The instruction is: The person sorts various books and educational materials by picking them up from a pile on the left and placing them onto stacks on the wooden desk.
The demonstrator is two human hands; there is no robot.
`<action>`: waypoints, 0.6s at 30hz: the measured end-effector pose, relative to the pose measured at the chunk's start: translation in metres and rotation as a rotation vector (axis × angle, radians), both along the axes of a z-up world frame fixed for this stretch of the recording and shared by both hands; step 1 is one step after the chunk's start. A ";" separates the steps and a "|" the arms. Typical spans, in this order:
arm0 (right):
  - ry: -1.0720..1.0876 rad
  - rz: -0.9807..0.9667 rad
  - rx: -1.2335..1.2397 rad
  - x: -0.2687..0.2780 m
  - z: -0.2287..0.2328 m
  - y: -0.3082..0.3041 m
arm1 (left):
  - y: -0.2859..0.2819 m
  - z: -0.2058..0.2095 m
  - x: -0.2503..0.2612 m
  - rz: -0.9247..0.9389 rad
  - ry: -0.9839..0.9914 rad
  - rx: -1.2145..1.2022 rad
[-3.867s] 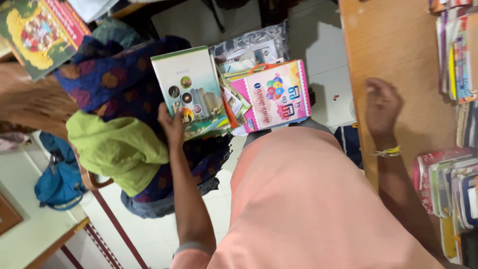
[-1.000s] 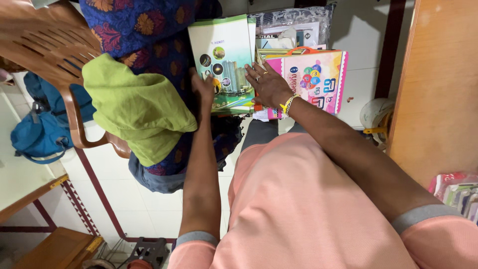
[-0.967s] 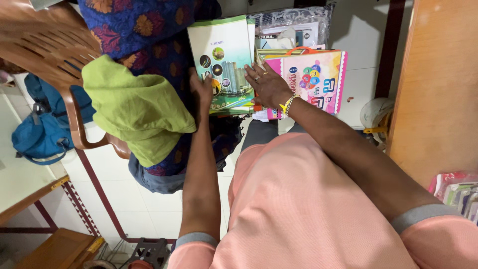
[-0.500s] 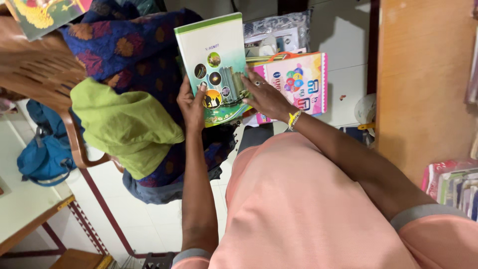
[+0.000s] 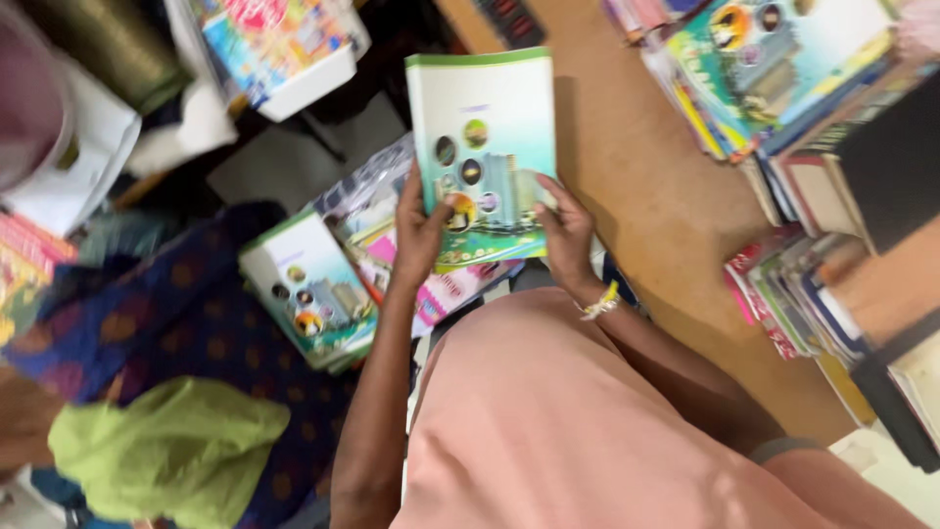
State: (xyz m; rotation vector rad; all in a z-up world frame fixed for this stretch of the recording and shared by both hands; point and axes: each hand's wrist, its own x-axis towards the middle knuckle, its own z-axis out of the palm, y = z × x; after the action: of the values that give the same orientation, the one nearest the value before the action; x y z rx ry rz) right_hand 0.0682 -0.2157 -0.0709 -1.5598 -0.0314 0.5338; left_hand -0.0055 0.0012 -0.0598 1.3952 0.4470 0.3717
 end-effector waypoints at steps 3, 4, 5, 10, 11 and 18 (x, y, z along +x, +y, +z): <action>-0.088 -0.321 0.215 0.029 0.017 -0.053 | -0.041 0.009 0.060 -0.217 -0.079 -0.018; -0.080 -0.412 0.250 0.039 0.021 -0.068 | -0.056 0.012 0.077 -0.315 -0.079 -0.145; -0.088 -0.431 0.257 0.051 0.024 -0.082 | -0.070 0.014 0.093 -0.335 -0.084 -0.139; -0.279 -0.681 0.354 0.123 0.013 -0.135 | -0.135 0.002 0.160 -0.451 0.102 -0.484; -0.285 -0.694 0.361 0.135 0.008 -0.142 | -0.148 -0.003 0.174 -0.465 0.101 -0.476; -0.280 -0.825 0.328 0.193 -0.022 -0.179 | -0.183 0.002 0.225 -0.582 -0.001 0.122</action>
State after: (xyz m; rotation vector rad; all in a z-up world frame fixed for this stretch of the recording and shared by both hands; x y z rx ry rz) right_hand 0.2609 -0.3946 -0.0925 -1.1781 0.2878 -0.3280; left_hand 0.2198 -0.1814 -0.0575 1.5709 0.0043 -0.0775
